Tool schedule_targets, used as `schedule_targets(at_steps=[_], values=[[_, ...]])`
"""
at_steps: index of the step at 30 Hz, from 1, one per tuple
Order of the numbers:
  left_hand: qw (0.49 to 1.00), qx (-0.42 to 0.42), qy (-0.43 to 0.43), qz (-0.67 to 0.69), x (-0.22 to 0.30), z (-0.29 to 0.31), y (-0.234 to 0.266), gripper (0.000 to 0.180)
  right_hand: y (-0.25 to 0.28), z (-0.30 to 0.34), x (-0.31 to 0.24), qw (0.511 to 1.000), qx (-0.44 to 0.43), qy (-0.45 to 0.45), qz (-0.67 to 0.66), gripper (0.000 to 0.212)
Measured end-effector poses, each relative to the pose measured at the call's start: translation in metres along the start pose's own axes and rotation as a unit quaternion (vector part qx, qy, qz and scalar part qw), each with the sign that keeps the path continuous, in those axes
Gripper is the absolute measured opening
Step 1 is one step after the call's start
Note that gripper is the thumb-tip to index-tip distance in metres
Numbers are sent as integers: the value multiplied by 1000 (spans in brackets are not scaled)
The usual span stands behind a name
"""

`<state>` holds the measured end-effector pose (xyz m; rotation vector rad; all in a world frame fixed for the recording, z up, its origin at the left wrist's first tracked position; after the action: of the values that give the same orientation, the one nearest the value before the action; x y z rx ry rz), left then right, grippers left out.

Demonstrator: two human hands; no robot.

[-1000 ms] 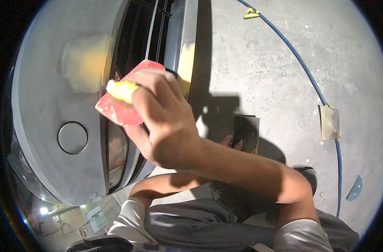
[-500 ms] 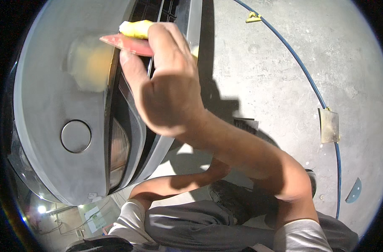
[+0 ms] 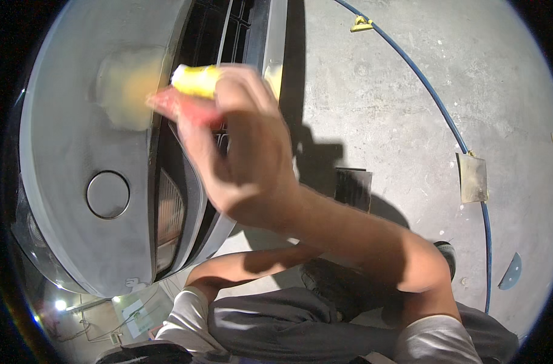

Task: The person applies body filler to a damaged area on a car bumper using a putty knife and a sanding block. They repeatedly spread the filler, scrape it off, and reapply it to smooth the surface.

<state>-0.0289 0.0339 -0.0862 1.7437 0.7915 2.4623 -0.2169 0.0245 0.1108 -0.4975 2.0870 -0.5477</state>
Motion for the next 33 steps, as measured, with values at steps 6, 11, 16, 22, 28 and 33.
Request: schedule_targets(at_steps=[6, 11, 16, 22, 28, 33], values=[[996, -9, 70, 56, 6, 1, 2, 32, 4, -31, 18, 985, -34, -142, 89, 31], [975, 39, -183, -117, 14, 1, 5, 31, -4, -16, 6, 993, -22, -72, 92, 29], [947, -86, 289, 110, -14, -3, -7, 38, -4, 20, -22, 997, -29, 36, 58, 47], [979, -48, 170, 103, -2, -6, -12, 33, 25, 10, -28, 989, -97, -69, 82, 40], [990, -19, 114, 75, 8, -2, -10, 30, 57, -26, -3, 981, -95, -100, 138, 33], [960, -40, 206, 185, 10, -1, -14, 28, 62, -41, -9, 976, -141, -62, 154, 30]])
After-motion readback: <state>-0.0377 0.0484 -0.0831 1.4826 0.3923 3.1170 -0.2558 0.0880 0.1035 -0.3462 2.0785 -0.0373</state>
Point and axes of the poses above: each hand's wrist, its own z-axis away from the middle knuckle, its own y-axis out of the back of the hand, x = y × z, the point moved 3 cm from there along -z, towards the middle knuckle, and after that the axes turned 9 degrees about x, right-handed, at the moved point
